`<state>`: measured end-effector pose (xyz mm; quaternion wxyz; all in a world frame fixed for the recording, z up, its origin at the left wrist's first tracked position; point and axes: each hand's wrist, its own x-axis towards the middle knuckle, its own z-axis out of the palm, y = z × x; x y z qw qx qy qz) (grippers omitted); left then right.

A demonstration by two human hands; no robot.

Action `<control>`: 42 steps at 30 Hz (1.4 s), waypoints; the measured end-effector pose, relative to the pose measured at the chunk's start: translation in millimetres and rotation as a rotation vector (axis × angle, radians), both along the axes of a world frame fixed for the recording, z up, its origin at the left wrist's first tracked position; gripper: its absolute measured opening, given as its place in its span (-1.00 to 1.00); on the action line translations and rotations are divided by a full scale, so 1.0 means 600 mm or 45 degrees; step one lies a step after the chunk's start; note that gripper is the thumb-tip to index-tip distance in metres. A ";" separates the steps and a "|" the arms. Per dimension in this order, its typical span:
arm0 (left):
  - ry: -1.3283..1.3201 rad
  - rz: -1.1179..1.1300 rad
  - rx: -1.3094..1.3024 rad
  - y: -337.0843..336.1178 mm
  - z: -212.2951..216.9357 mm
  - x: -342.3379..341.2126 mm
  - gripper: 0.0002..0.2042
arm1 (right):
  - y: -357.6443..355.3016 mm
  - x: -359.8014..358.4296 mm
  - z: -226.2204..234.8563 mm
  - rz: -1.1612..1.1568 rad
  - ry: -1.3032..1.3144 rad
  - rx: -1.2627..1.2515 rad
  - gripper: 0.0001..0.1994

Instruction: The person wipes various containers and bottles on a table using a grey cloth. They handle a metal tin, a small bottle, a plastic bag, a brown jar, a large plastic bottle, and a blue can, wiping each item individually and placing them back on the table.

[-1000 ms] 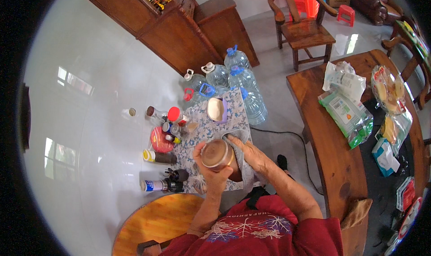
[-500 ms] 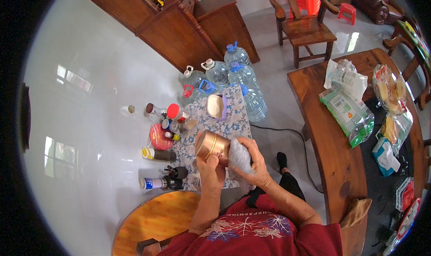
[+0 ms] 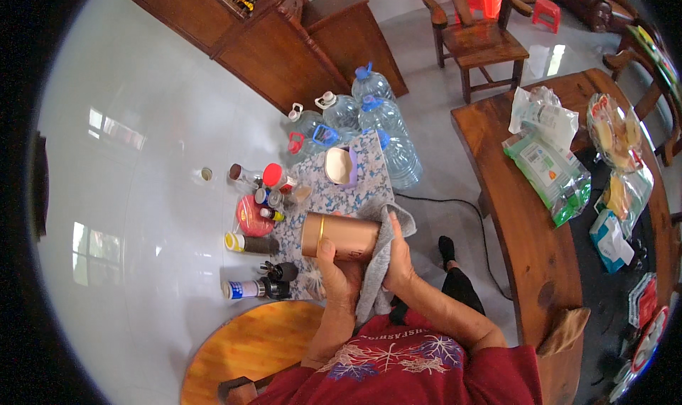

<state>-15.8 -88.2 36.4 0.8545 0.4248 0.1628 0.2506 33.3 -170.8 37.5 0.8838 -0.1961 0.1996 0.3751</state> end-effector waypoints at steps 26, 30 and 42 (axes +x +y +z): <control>0.012 -0.274 0.583 0.024 0.013 -0.012 -0.14 | -0.049 0.052 0.037 -0.025 -2.130 -1.016 -0.58; 0.008 -0.381 0.873 0.014 0.021 -0.004 -0.05 | -0.052 0.075 0.035 0.276 -1.707 -0.587 -0.56; 0.090 -0.343 0.822 0.029 -0.016 -0.004 0.06 | -0.061 0.014 0.056 0.015 -2.869 -1.414 -0.50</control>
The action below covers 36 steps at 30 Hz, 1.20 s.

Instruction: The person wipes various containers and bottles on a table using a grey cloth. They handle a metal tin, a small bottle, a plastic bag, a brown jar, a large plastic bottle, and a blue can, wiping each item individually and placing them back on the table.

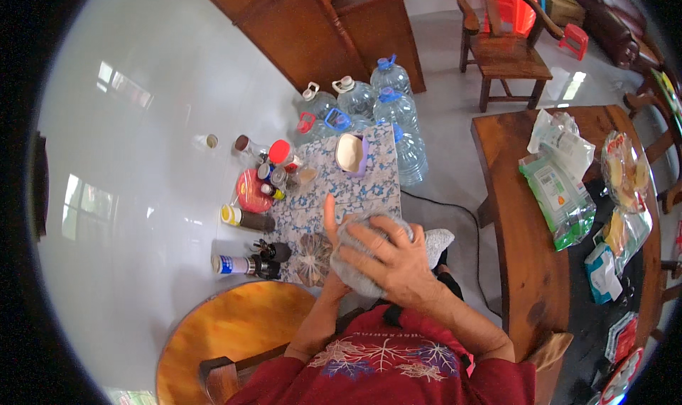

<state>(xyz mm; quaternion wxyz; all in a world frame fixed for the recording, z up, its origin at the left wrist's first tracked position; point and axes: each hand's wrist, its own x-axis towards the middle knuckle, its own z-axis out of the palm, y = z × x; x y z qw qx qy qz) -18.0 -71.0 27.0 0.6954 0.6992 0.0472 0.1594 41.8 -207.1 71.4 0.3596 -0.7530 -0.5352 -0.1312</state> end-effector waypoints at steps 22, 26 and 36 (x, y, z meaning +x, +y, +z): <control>-0.117 0.122 0.095 0.024 0.015 -0.006 -0.14 | 0.001 -0.021 -0.173 0.103 1.842 0.601 -0.48; -0.100 -0.056 -0.296 0.024 0.027 -0.011 -0.15 | -0.007 -0.034 -0.231 0.220 1.808 0.586 -0.49; -0.293 0.198 -0.061 0.005 0.014 -0.026 -0.16 | 0.024 -0.052 -0.156 -0.038 2.835 1.068 -0.56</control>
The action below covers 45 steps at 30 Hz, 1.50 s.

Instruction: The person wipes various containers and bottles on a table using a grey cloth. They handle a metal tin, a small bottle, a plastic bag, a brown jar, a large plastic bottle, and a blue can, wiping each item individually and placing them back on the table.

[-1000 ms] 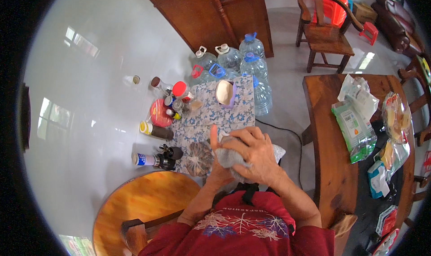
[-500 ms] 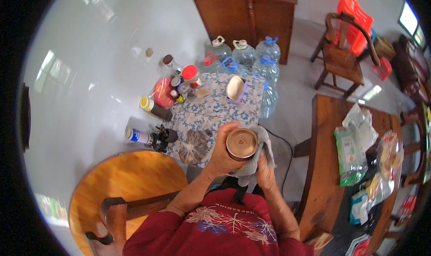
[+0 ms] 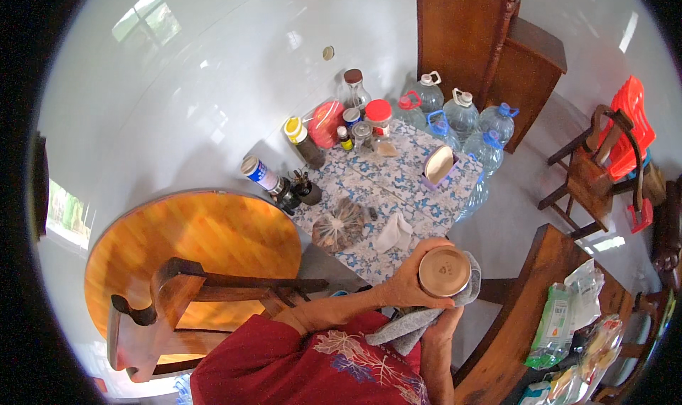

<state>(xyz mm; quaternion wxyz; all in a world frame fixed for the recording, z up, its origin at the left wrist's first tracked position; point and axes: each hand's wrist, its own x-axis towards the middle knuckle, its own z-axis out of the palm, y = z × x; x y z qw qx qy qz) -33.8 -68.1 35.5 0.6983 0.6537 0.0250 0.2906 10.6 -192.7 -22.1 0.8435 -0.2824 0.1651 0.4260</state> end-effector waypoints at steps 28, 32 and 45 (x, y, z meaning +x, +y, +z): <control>0.624 1.058 0.084 0.300 -0.274 -0.035 -0.31 | 0.200 0.070 -0.034 0.540 -0.387 -0.533 -0.58; 0.599 1.189 -0.026 0.398 -0.293 -0.051 -0.31 | 0.218 0.087 -0.062 0.584 -0.249 -0.632 -0.56; 0.644 1.491 -0.010 0.610 -0.438 -0.028 -0.20 | 0.261 0.080 -0.112 0.737 -0.189 -0.755 -0.53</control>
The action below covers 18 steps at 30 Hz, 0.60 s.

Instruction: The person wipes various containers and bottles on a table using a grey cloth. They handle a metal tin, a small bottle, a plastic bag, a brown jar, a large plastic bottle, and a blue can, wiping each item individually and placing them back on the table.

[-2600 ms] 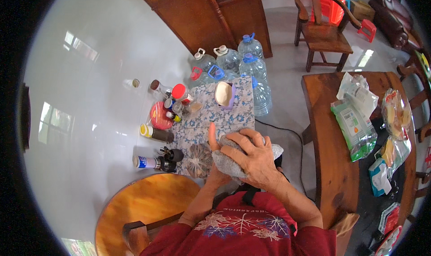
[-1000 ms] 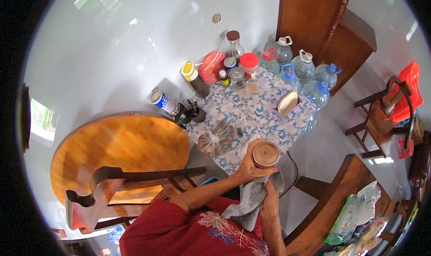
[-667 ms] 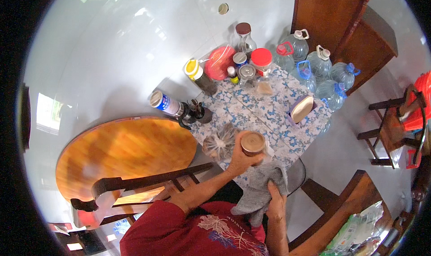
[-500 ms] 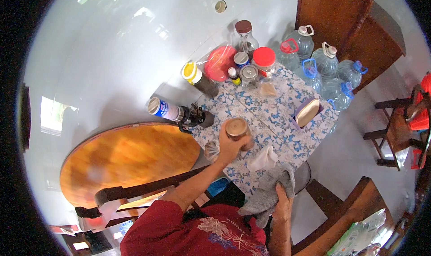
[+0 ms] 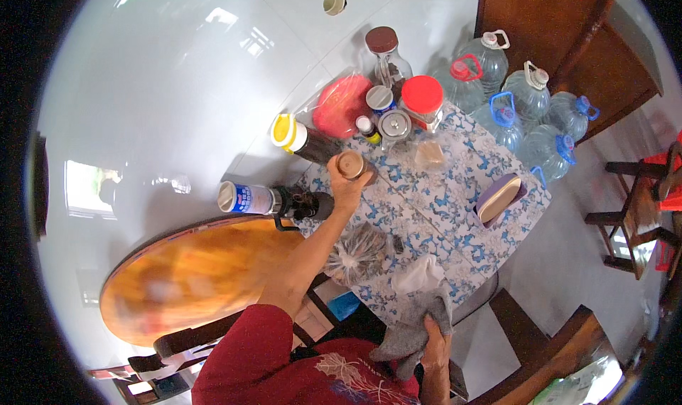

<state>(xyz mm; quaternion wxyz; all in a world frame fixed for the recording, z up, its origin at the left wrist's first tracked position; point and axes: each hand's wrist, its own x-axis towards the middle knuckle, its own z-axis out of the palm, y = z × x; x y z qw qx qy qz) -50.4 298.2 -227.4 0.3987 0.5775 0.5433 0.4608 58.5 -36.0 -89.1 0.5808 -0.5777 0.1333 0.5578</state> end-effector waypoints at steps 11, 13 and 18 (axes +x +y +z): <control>0.187 -0.021 0.080 0.040 -0.039 0.049 -0.23 | 0.010 0.001 -0.037 -0.098 0.060 -0.044 -0.57; 0.203 -0.011 0.098 0.040 -0.035 0.057 -0.23 | 0.014 0.003 -0.040 -0.091 0.053 -0.056 -0.59; 0.185 0.063 0.087 0.042 -0.037 0.066 -0.18 | 0.024 0.007 -0.037 -0.082 0.038 -0.002 -0.60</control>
